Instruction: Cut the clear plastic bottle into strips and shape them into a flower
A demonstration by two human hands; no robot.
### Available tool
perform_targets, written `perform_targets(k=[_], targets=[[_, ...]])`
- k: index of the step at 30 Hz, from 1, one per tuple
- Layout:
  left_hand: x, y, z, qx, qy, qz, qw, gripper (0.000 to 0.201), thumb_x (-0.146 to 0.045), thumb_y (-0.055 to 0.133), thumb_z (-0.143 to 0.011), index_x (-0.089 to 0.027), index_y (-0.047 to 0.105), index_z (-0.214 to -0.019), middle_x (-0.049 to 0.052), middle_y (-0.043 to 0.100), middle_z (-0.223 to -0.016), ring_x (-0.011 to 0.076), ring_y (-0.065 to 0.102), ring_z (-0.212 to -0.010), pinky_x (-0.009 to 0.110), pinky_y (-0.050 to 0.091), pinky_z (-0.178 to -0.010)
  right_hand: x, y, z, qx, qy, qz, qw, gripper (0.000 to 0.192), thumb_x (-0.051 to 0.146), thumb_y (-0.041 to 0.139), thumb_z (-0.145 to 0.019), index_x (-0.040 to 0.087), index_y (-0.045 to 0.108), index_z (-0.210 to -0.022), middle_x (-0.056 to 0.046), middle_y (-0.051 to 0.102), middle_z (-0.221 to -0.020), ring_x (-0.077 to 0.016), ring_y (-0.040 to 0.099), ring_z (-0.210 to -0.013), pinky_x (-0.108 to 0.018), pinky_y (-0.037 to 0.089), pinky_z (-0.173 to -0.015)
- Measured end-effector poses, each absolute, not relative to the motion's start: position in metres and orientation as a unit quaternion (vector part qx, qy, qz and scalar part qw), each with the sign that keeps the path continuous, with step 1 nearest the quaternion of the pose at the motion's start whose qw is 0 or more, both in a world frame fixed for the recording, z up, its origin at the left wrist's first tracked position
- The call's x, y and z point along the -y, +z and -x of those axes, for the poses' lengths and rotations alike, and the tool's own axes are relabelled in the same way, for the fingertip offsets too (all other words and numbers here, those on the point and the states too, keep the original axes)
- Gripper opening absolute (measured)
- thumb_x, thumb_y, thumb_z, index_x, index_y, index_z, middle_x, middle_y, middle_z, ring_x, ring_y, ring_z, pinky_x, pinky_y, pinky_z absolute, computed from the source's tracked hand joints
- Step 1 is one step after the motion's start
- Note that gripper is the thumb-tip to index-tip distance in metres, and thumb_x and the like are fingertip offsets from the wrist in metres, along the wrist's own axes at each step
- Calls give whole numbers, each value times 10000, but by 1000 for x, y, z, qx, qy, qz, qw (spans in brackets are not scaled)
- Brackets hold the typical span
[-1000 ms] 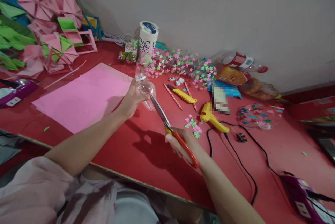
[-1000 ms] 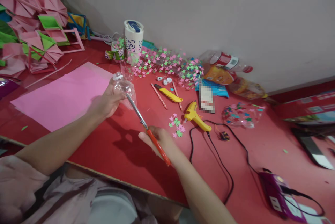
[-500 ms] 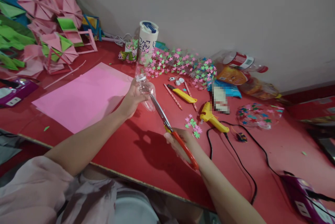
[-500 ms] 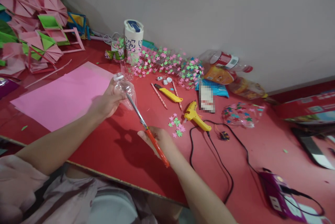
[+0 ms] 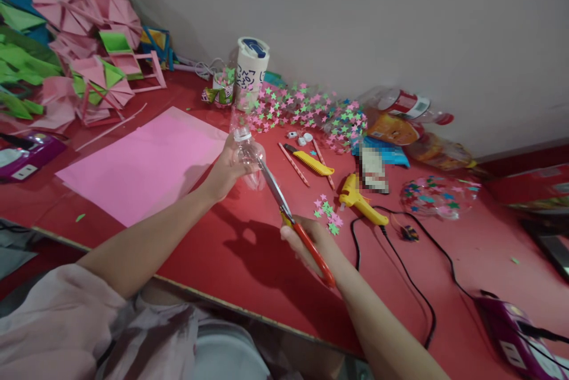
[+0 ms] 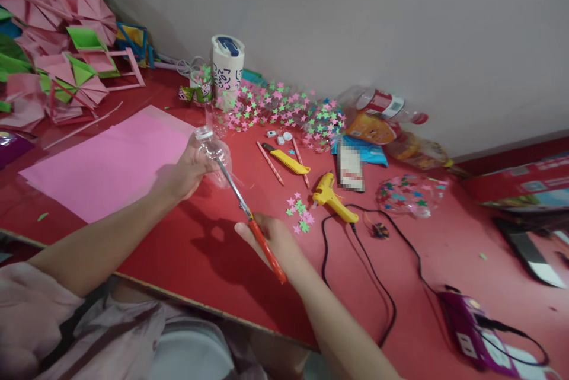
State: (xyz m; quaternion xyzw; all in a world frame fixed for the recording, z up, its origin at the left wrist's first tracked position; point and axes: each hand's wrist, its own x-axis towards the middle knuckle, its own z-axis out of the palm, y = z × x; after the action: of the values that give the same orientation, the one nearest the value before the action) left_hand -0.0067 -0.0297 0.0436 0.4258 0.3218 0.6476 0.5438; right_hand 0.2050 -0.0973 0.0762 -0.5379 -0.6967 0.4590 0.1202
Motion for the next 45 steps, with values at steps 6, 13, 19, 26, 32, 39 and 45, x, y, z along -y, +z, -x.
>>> perform_targets(k=[6, 13, 19, 26, 32, 39, 45], targets=[[28, 37, 6, -318, 648, -434, 539, 540, -215, 795, -577, -259, 493, -1022, -21, 625, -937, 136, 587, -857, 298, 460, -755, 97, 76, -206, 704, 445, 542, 112, 550, 733, 514, -783, 218, 391, -636, 46, 378, -561, -99, 398, -502, -226, 312, -464], [28, 36, 7, -328, 641, -438, 538, 532, -206, 777, -597, -261, 490, -1041, -15, 607, -948, 153, 585, -910, 323, 456, -809, 98, 75, -202, 686, 455, 555, 122, 544, 718, 548, -770, 231, 374, -602, 59, 350, -482, -91, 355, -444, -229, 266, -433], [29, 41, 5, -329, 653, -434, 527, 498, -212, 766, -597, -259, 485, -1006, -27, 595, -891, 134, 571, -857, 305, 450, -789, 100, 74, -200, 679, 455, 563, 124, 521, 681, 558, -784, 232, 387, -583, 63, 344, -445, -86, 329, -404, -229, 235, -415], [26, 38, 8, -337, 656, -439, 514, 538, -222, 788, -585, -269, 484, -1025, -28, 600, -913, 134, 570, -863, 308, 462, -810, 100, 77, -201, 684, 461, 551, 126, 542, 714, 534, -790, 228, 407, -588, 58, 345, -437, -90, 338, -407, -230, 239, -409], [27, 34, 6, -312, 643, -469, 519, 486, -219, 778, -623, -265, 480, -1005, -26, 602, -915, 126, 565, -824, 302, 456, -771, 100, 76, -204, 687, 462, 547, 122, 550, 742, 514, -787, 222, 414, -635, 62, 354, -487, -86, 354, -435, -221, 259, -417], [28, 33, 5, -316, 649, -472, 507, 517, -230, 774, -623, -277, 460, -1031, -26, 584, -909, 137, 559, -837, 323, 444, -803, 100, 70, -201, 678, 455, 564, 122, 527, 690, 565, -780, 228, 395, -595, 60, 342, -457, -89, 334, -425, -233, 245, -431], [26, 31, 5, -312, 653, -474, 501, 508, -226, 760, -637, -276, 457, -1041, -23, 585, -928, 146, 565, -873, 338, 449, -842, 101, 73, -199, 672, 458, 569, 123, 505, 656, 588, -788, 222, 421, -591, 58, 355, -446, -87, 338, -413, -235, 247, -433]])
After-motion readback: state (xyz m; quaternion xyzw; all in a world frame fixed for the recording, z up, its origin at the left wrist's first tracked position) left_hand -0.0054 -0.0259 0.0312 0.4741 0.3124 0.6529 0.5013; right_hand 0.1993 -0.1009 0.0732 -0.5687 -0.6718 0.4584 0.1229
